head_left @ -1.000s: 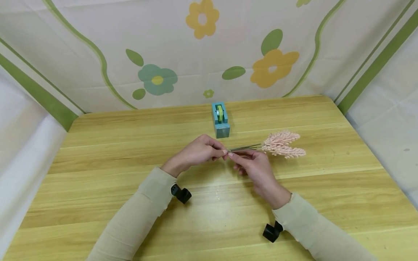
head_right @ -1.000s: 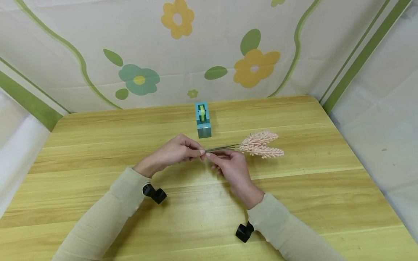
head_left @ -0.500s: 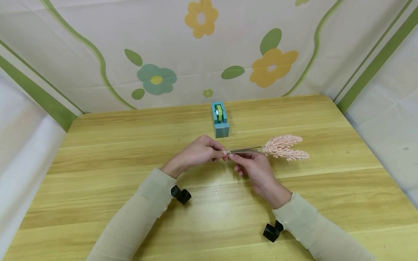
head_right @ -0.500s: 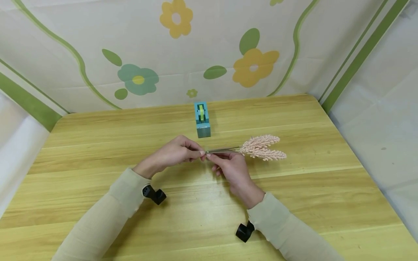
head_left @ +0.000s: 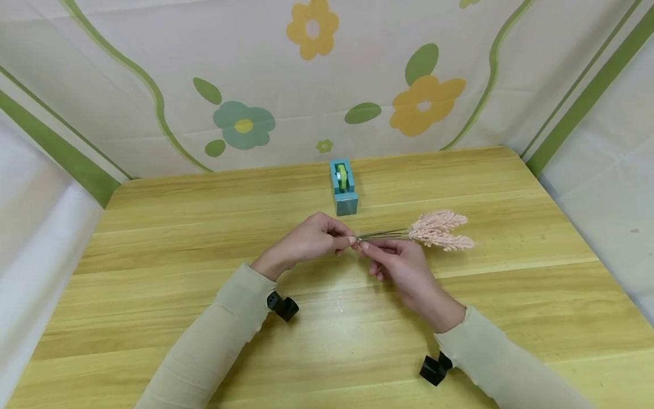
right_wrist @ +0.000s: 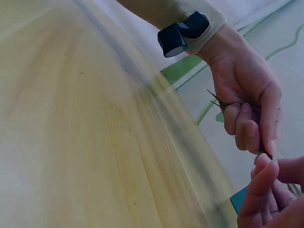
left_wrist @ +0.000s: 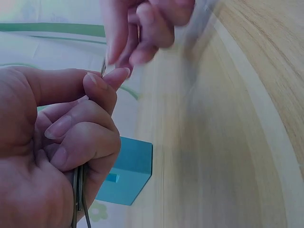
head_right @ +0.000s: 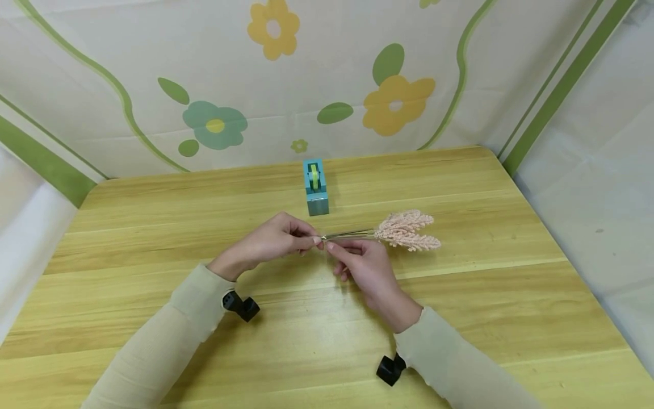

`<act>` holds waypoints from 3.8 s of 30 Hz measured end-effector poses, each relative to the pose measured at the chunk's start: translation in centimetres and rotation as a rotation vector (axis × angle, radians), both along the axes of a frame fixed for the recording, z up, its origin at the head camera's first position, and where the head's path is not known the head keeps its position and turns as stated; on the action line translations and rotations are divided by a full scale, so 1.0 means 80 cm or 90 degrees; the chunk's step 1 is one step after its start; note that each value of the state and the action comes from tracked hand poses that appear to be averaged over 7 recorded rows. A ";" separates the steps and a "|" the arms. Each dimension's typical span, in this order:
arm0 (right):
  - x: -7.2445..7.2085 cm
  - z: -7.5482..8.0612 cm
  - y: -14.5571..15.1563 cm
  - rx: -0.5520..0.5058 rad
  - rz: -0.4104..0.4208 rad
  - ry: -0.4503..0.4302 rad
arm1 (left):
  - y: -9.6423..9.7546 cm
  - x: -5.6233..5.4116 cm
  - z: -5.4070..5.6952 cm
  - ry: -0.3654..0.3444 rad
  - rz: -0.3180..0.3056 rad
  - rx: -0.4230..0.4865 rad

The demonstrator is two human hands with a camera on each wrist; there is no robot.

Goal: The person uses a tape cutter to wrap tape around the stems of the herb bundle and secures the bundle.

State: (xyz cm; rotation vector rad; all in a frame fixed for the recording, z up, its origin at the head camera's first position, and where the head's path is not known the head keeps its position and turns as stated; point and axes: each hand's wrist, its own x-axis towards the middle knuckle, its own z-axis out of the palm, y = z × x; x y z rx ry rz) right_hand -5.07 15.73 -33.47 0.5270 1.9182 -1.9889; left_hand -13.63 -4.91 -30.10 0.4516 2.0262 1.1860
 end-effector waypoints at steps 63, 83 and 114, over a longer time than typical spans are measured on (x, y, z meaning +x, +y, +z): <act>-0.049 0.044 0.048 0.618 0.403 0.469 | 0.009 -0.005 0.001 -0.128 0.120 0.034; -0.065 0.069 0.065 0.743 0.525 0.518 | -0.010 0.001 0.008 0.145 -0.003 0.011; -0.076 0.073 0.061 0.759 0.451 0.617 | -0.012 -0.003 0.014 0.211 -0.047 -0.033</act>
